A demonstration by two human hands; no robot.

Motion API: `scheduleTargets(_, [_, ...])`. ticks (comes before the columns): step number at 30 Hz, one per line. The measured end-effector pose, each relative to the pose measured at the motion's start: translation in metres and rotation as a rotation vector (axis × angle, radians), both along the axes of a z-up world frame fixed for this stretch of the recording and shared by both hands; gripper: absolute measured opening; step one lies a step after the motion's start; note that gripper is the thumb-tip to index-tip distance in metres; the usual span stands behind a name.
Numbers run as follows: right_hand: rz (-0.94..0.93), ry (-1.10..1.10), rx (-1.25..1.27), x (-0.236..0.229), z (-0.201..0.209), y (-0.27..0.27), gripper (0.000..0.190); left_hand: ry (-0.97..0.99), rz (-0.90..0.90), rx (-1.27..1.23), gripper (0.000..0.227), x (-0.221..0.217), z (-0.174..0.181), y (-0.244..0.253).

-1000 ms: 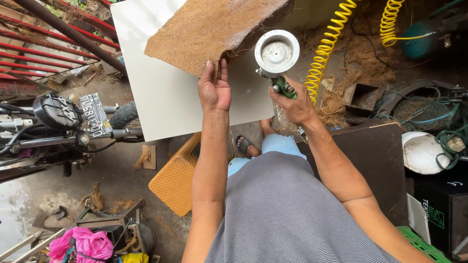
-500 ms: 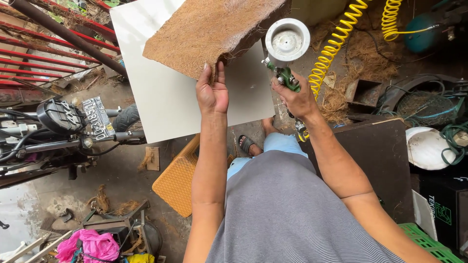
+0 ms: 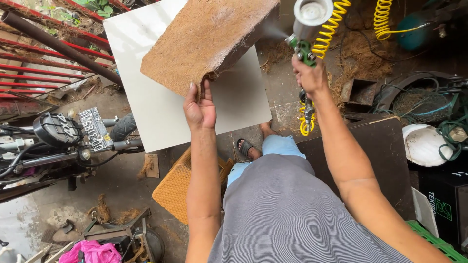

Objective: Applying a spray coating to fibrous pads using a pneumatic spray gun and stacking them on a work surface.

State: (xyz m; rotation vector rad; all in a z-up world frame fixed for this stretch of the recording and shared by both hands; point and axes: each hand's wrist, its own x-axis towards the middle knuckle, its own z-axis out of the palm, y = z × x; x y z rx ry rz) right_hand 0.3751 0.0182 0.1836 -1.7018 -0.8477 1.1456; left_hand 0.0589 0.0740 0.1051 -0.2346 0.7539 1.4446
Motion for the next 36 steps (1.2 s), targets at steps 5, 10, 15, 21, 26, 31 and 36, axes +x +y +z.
scheduleTargets(5, [-0.135,-0.002,-0.119,0.037,-0.023,0.019,0.018,0.053,0.047,-0.104,0.004,0.001,0.022,-0.010])
scheduleTargets(10, [-0.246,0.043,0.010,0.048,-0.032,0.016,0.025,0.066,-0.030,-0.114,0.023,-0.024,-0.012,-0.033])
scheduleTargets(15, [-0.215,0.082,-0.001,0.065,-0.053,0.005,0.031,0.123,-0.050,-0.227,0.027,-0.055,-0.108,-0.082])
scheduleTargets(21, [-0.080,0.108,-0.068,0.079,-0.075,0.008,0.030,0.349,-0.160,-0.395,0.038,-0.059,-0.162,-0.118])
scheduleTargets(26, [0.060,0.051,-0.127,0.089,-0.104,0.011,0.029,0.788,-0.363,-0.534,0.073,-0.067,-0.118,-0.092])
scheduleTargets(31, [0.137,0.010,-0.163,0.072,-0.097,0.012,0.027,1.351,-0.414,-0.492,0.088,-0.121,-0.128,-0.026])
scheduleTargets(36, [0.105,-0.008,-0.258,0.036,-0.078,0.005,0.025,1.668,-0.558,-0.241,0.079,-0.162,-0.136,0.089])
